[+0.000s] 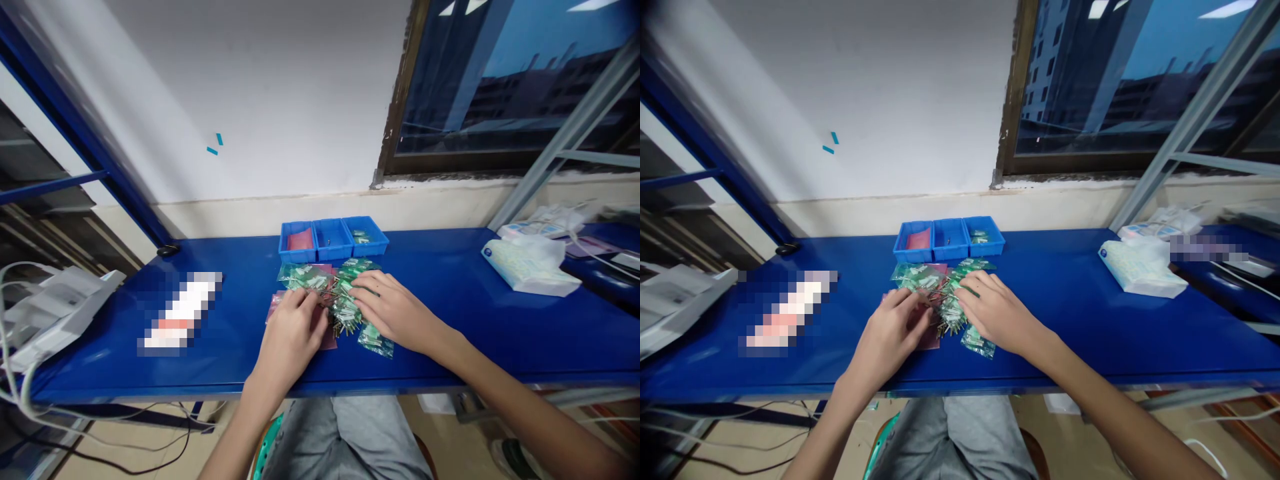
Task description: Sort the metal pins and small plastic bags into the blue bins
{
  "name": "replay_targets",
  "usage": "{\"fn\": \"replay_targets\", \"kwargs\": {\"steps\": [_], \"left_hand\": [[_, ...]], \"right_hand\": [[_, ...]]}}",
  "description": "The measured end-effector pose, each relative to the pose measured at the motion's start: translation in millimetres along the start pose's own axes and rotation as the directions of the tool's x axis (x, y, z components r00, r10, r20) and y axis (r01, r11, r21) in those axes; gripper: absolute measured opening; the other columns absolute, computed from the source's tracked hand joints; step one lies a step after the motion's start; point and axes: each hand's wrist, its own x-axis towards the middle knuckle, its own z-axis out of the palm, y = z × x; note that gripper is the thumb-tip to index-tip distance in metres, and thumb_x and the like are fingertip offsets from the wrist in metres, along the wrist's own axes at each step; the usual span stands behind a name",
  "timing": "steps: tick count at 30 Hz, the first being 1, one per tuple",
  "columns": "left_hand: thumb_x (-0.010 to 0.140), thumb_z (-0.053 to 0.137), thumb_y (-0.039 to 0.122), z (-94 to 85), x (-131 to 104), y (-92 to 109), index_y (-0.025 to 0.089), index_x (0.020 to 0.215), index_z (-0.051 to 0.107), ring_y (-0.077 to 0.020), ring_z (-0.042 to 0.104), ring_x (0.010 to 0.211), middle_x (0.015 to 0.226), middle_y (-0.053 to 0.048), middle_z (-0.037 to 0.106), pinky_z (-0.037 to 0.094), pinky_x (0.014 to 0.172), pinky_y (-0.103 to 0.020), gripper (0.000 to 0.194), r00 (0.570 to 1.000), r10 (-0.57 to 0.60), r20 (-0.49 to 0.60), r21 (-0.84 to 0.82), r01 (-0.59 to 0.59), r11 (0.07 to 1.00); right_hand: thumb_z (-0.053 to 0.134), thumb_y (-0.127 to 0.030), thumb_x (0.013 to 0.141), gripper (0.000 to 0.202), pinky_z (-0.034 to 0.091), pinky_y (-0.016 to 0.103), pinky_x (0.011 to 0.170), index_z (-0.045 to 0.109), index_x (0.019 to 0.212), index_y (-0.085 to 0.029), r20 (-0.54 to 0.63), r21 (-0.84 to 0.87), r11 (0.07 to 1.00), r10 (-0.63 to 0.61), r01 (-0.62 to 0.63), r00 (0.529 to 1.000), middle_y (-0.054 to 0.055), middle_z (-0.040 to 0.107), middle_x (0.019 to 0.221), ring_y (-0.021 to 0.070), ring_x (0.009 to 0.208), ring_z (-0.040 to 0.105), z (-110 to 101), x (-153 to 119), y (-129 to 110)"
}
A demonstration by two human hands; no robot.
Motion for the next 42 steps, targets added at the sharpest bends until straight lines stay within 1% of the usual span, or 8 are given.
{"fn": "replay_targets", "kwargs": {"steps": [4, 8, 12, 17, 21, 25, 33, 42], "left_hand": [[0.098, 0.051, 0.025, -17.1, 11, -5, 0.019, 0.091, 0.061, -0.0234, 0.059, 0.09, 0.091, -0.006, 0.063, 0.048, 0.076, -0.034, 0.014, 1.0, 0.01, 0.015, -0.006, -0.01, 1.0], [0.096, 0.054, 0.025, -28.7, 40, -16, 0.019, 0.082, 0.06, -0.0199, 0.058, 0.074, 0.079, -0.004, 0.064, 0.042, 0.063, -0.03, 0.017, 0.994, 0.111, 0.02, -0.024, -0.11, 0.994], [0.093, 0.056, 0.026, -23.3, 87, -36, 0.019, 0.073, 0.059, -0.0126, 0.049, 0.052, 0.059, 0.001, 0.059, 0.031, 0.05, -0.027, 0.022, 0.987, 0.159, -0.012, -0.181, -0.158, 0.971], [0.094, 0.056, 0.03, -5.7, 124, -55, 0.017, 0.068, 0.057, -0.0102, 0.048, 0.054, 0.058, 0.002, 0.055, 0.033, 0.051, -0.024, 0.029, 0.979, 0.189, 0.074, -0.346, -0.153, 0.926], [0.097, 0.056, 0.036, 8.7, 118, -58, 0.016, 0.088, 0.064, -0.0112, 0.049, 0.056, 0.062, 0.003, 0.055, 0.036, 0.055, -0.025, 0.023, 0.98, 0.201, -0.014, -0.306, -0.195, 0.932], [0.099, 0.053, 0.028, 14.5, 106, -56, 0.017, 0.118, 0.061, -0.0145, 0.059, 0.076, 0.089, -0.003, 0.063, 0.046, 0.069, -0.027, 0.022, 0.932, 0.345, -0.113, -0.133, -0.358, 0.924], [0.099, 0.053, 0.023, 15.2, 100, -54, 0.017, 0.107, 0.064, -0.0152, 0.062, 0.079, 0.093, -0.004, 0.064, 0.05, 0.07, -0.027, 0.015, 0.91, 0.402, -0.098, 0.009, -0.403, 0.915], [0.093, 0.054, 0.017, 19.6, 98, -48, 0.016, 0.099, 0.063, -0.0144, 0.063, 0.078, 0.088, -0.004, 0.067, 0.051, 0.073, -0.028, 0.011, 0.919, 0.341, -0.197, -0.25, -0.384, 0.889]], "right_hand": [[0.047, -0.022, 0.1, 0.024, 0.047, 0.045, 0.097, 0.066, 0.113, -0.016, -0.034, 0.126, 0.992, -0.01, 0.014, 0.999, 0.013, 0.066, 0.111, 0.0276, 0.113, 0.056, -3, 14, -5], [0.052, -0.025, 0.099, 0.019, 0.049, 0.041, 0.092, 0.067, 0.108, -0.018, -0.044, 0.327, 0.943, 0.077, -0.059, 0.996, 0.01, 0.07, 0.104, 0.024, 0.104, 0.06, 1, 43, 2], [0.059, -0.023, 0.093, 0.013, 0.047, 0.032, 0.077, 0.07, 0.088, -0.018, 0.032, 0.494, 0.846, 0.215, -0.203, 0.976, 0.003, 0.073, 0.085, 0.0178, 0.08, 0.064, 11, 74, 20], [0.058, -0.019, 0.09, 0.015, 0.043, 0.026, 0.064, 0.068, 0.079, -0.018, 0.063, 0.645, 0.702, 0.348, -0.304, 0.936, 0.0, 0.071, 0.075, 0.0129, 0.065, 0.059, 23, 84, 36], [0.058, -0.017, 0.087, 0.014, 0.04, 0.026, 0.062, 0.068, 0.078, -0.017, -0.007, 0.621, 0.707, 0.437, -0.338, 0.9, 0.0, 0.068, 0.07, 0.012, 0.06, 0.055, 29, 76, 42], [0.058, -0.019, 0.088, 0.014, 0.04, 0.026, 0.063, 0.067, 0.077, -0.018, -0.07, 0.616, 0.711, 0.478, -0.339, 0.875, 0.0, 0.068, 0.07, 0.0125, 0.061, 0.055, 33, 71, 43], [0.058, -0.02, 0.092, 0.016, 0.041, 0.027, 0.068, 0.066, 0.078, -0.019, -0.157, 0.548, 0.797, 0.396, -0.254, 0.905, 0.0, 0.067, 0.073, 0.0138, 0.067, 0.058, 28, 69, 31], [0.055, -0.019, 0.093, 0.014, 0.046, 0.029, 0.074, 0.068, 0.098, -0.019, -0.159, 0.561, 0.79, 0.397, -0.249, 0.904, 0.005, 0.074, 0.097, 0.0173, 0.083, 0.066, 37, 68, 34]]}}
